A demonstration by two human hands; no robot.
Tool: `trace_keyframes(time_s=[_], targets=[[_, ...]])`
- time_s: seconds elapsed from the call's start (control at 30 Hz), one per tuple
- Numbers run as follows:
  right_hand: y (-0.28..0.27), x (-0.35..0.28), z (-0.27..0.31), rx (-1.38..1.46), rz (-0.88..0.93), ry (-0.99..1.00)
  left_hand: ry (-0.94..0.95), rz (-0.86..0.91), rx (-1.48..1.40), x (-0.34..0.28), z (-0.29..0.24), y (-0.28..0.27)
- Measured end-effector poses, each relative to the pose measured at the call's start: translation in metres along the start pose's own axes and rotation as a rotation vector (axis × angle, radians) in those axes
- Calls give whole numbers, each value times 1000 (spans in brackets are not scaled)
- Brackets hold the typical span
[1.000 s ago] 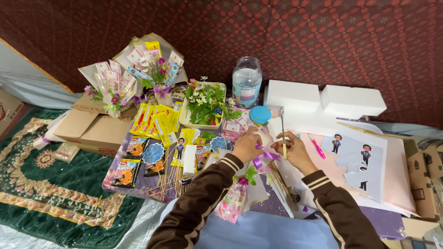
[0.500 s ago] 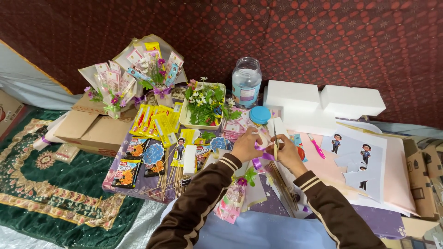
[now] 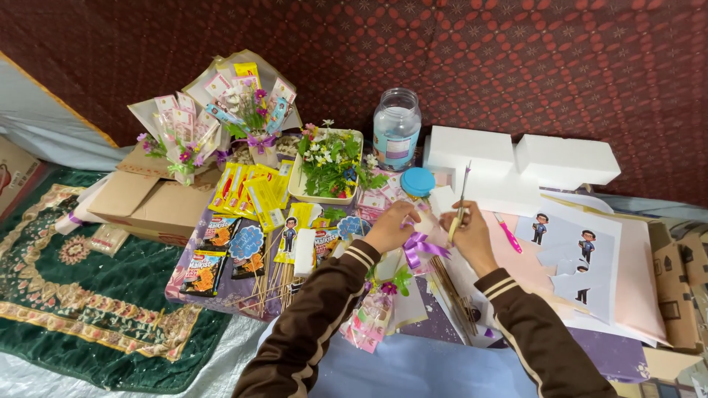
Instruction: Assembling and decorating gift bouquets with snacks, money, and ribbons
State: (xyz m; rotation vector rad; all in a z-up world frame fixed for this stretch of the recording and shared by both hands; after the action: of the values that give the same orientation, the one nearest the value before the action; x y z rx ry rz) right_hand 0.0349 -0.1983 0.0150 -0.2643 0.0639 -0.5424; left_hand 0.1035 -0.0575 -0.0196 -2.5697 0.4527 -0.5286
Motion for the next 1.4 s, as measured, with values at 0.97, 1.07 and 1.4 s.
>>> trace_keyframes(time_s=[0.97,1.07,1.4], targets=[[81,9,-23,303,301,209,-19,-146,-129,-14,-2,-36],[78,23,-32,296,286,170,-30,-180,-155,-18,-22,-54],[-11,5,1,900,-213,298,-84,143,-346,-99,-165,-48]])
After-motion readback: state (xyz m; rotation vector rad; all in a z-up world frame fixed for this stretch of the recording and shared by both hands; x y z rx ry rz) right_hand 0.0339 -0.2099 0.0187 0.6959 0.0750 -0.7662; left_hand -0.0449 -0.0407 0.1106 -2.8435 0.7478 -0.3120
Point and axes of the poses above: each hand's wrist, its own x-axis towards the middle knuckle, its own y-axis out of the palm, z = x × y, the point moved 10 cm from there along x, towards the middle knuckle, and after that the axes turned 13 degrees about -z, right-handed, at the moved point
